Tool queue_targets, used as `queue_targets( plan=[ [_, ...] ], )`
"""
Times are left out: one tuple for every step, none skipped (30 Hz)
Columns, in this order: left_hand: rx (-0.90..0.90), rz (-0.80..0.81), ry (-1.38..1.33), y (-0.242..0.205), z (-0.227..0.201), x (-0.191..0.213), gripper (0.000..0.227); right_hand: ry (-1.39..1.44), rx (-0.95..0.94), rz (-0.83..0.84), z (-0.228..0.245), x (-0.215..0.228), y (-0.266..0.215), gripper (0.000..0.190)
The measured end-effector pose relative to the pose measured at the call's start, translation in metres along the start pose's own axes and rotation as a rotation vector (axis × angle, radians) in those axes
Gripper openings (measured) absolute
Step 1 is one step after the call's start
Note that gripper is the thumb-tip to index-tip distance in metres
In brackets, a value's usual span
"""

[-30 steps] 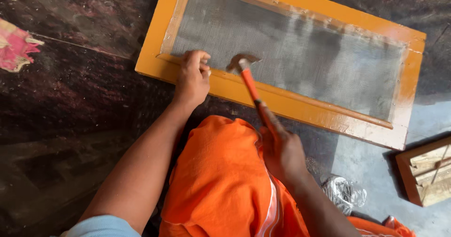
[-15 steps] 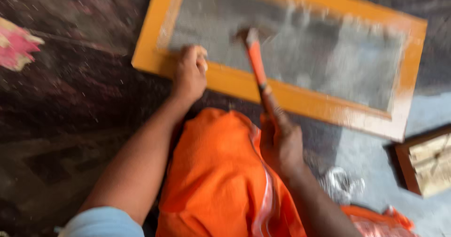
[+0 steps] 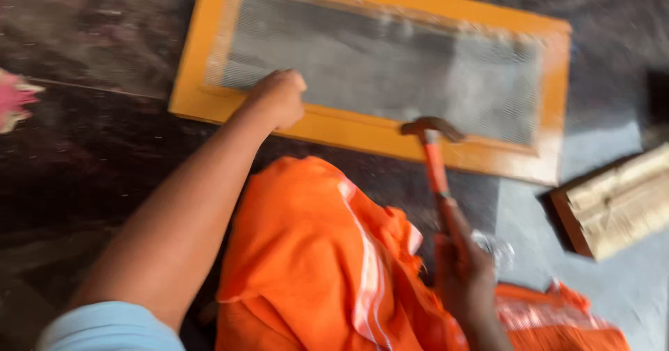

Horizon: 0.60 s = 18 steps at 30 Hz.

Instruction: The person secures a metal mesh screen to a yellow wooden frame by hand-hammering small nails along the perimeter. They repeatedly pick up nails, position them, and hammer them into the frame while sitting on the floor.

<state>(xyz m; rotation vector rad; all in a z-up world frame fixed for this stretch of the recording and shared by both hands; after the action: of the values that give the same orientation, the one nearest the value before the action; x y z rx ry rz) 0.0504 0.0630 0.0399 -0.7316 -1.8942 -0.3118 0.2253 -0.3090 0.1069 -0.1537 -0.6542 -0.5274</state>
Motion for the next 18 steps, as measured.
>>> queue_targets(
  plan=[
    [-0.042,0.127,0.095,0.007,-0.022,-0.001,0.029,0.019,-0.017,-0.056,-0.012,0.014,-0.013,0.055],
    [-0.095,0.267,0.176,0.011,-0.055,-0.018,0.022,0.022,-0.049,-0.112,-0.025,0.026,-0.032,0.054],
    [-0.289,0.290,0.137,0.007,-0.095,-0.040,0.016,0.098,-0.172,-0.159,-0.039,0.034,-0.050,0.055],
    [-0.482,0.287,0.100,0.006,-0.136,-0.055,0.012,0.178,-0.272,-0.215,-0.053,0.045,-0.058,0.057],
    [-0.732,0.107,-0.077,-0.015,-0.179,-0.074,0.013,0.260,-0.369,-0.275,-0.063,0.057,-0.067,0.058],
    [-0.632,0.247,-0.198,-0.033,-0.213,-0.095,0.010,0.345,-0.367,-0.331,-0.072,0.061,-0.069,0.057],
    [-0.760,0.328,-0.249,-0.051,-0.250,-0.113,0.014,0.429,-0.362,-0.386,-0.078,0.068,-0.070,0.057],
    [-0.843,0.250,-0.300,-0.071,-0.274,-0.129,0.011,0.524,-0.364,-0.437,-0.080,0.070,-0.069,0.056],
    [-0.795,0.276,-0.172,-0.088,-0.299,-0.151,0.012,0.512,-0.385,-0.476,-0.082,0.075,-0.067,0.057],
    [-0.748,0.303,-0.046,-0.106,-0.321,-0.175,0.013,0.499,-0.412,-0.516,-0.083,0.080,-0.069,0.058],
    [-0.681,0.352,-0.021,-0.119,-0.337,-0.197,0.015,0.485,-0.439,-0.555,-0.084,0.083,-0.071,0.059],
    [-0.610,0.390,0.005,-0.127,-0.348,-0.215,0.017,0.525,-0.438,-0.563,-0.085,0.087,-0.069,0.060],
    [-0.600,0.393,-0.006,-0.136,-0.357,-0.229,0.017,0.565,-0.436,-0.571,-0.085,0.094,-0.070,0.061],
    [-0.581,0.390,-0.014,-0.142,-0.362,-0.239,0.017,0.609,-0.430,-0.569,-0.084,0.099,-0.068,0.062],
    [-0.562,0.388,-0.022,-0.143,-0.367,-0.247,0.018,0.620,-0.426,-0.563,-0.085,0.102,-0.066,0.062],
    [-0.516,0.380,-0.029,-0.144,-0.369,-0.252,0.020,0.633,-0.434,-0.551,-0.085,0.100,-0.067,0.061],
    [-0.471,0.372,-0.036,-0.144,-0.370,-0.256,0.022,0.646,-0.442,-0.538,-0.086,0.098,-0.068,0.061],
    [-0.434,0.361,-0.042,-0.143,-0.369,-0.257,0.025,0.674,-0.452,-0.530,-0.088,0.096,-0.069,0.062]
  ],
)
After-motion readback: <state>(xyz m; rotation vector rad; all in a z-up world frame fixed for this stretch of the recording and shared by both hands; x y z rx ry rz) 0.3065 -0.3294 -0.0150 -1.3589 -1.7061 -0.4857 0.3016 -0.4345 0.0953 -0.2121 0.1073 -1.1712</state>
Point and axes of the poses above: each hand's wrist, its own y-axis towards the middle knuckle, its own x-axis out of the back of the hand, z = x × y, the point moved 2 cm from there along y, towards the middle knuckle, and after that the axes turned 1 degree about -y, right-handed, at the moved point
